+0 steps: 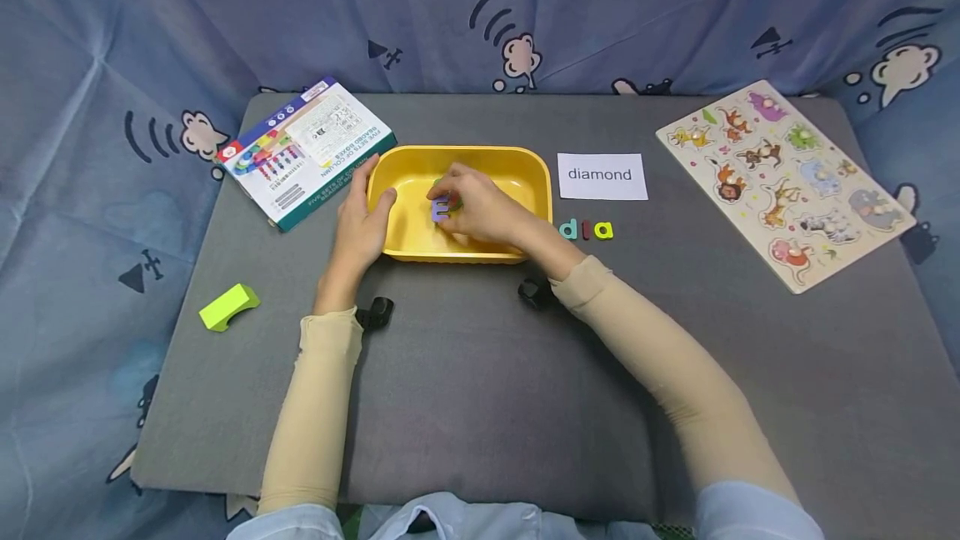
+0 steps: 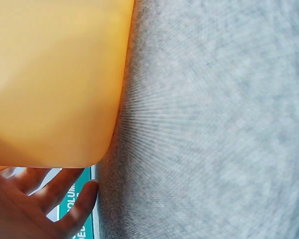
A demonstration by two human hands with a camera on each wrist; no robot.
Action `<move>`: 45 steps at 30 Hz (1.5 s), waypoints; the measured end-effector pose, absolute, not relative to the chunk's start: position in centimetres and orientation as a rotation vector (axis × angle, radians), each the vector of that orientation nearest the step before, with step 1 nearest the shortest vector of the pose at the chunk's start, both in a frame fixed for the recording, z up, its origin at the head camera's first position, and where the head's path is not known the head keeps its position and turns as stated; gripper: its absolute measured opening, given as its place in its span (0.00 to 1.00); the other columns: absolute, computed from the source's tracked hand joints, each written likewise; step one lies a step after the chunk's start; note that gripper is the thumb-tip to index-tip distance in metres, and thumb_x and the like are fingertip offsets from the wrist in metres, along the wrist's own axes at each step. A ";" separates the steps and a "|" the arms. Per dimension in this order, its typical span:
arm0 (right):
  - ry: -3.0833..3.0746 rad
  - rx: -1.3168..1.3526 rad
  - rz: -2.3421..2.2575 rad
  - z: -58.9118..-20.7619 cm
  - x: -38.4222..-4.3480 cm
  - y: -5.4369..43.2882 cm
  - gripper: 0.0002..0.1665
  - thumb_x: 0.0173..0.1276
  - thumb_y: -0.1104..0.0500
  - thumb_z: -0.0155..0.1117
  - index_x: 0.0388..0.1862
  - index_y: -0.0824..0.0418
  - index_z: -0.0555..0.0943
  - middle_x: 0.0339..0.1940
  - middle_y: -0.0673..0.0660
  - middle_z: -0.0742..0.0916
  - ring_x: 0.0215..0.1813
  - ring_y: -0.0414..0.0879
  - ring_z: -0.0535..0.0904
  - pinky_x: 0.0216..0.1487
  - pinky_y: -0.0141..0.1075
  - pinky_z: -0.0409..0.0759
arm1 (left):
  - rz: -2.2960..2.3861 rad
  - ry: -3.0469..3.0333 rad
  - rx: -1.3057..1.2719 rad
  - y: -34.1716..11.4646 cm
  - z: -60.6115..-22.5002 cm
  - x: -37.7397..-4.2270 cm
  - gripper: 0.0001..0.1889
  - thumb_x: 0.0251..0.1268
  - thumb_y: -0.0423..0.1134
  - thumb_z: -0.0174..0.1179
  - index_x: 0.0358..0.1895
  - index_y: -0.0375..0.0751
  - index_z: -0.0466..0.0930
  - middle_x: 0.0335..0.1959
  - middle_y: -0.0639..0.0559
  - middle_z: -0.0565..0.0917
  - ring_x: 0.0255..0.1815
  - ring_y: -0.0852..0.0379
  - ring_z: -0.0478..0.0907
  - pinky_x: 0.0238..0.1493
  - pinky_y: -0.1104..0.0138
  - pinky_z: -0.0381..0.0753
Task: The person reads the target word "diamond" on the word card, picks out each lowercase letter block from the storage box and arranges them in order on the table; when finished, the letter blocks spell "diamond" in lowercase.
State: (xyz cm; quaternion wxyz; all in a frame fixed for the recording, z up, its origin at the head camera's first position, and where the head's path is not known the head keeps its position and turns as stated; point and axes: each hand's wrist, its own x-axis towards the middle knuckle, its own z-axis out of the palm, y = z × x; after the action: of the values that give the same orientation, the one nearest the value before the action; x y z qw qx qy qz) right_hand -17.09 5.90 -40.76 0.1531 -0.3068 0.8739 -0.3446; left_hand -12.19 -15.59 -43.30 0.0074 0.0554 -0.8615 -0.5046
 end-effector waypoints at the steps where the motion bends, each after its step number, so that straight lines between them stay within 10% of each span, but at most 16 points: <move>1: 2.507 -0.884 -0.999 -40.6 -17.1 6.0 0.22 0.67 0.62 0.76 0.59 0.65 0.87 0.52 0.59 0.82 0.52 0.51 0.80 0.59 0.40 0.81 | -1.576 -2.694 0.175 -15.6 -43.3 -12.2 0.33 0.82 0.47 0.50 0.85 0.52 0.57 0.84 0.48 0.65 0.78 0.44 0.69 0.79 0.47 0.67; 24: 2.806 -0.725 -1.239 -37.7 -16.2 15.6 0.24 0.61 0.57 0.84 0.54 0.63 0.89 0.42 0.59 0.85 0.45 0.55 0.78 0.42 0.36 0.70 | -1.581 -2.673 0.171 -15.7 -43.3 -12.1 0.32 0.82 0.46 0.50 0.85 0.52 0.58 0.84 0.46 0.66 0.76 0.44 0.70 0.78 0.47 0.67; 45: 2.905 -0.097 -0.992 -40.0 -12.8 25.4 0.26 0.65 0.55 0.80 0.57 0.68 0.86 0.53 0.69 0.84 0.55 0.62 0.78 0.51 0.49 0.71 | -1.578 -2.664 0.145 -15.6 -43.3 -12.0 0.32 0.81 0.45 0.51 0.84 0.50 0.59 0.84 0.46 0.66 0.77 0.45 0.69 0.79 0.47 0.66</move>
State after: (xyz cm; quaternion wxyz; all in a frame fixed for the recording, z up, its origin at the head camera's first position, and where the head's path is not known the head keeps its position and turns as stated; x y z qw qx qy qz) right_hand -12.84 25.38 -39.99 0.0353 -0.0316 0.9452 -0.3229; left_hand -12.04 -15.65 -43.27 0.0208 0.0469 -0.8593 -0.5089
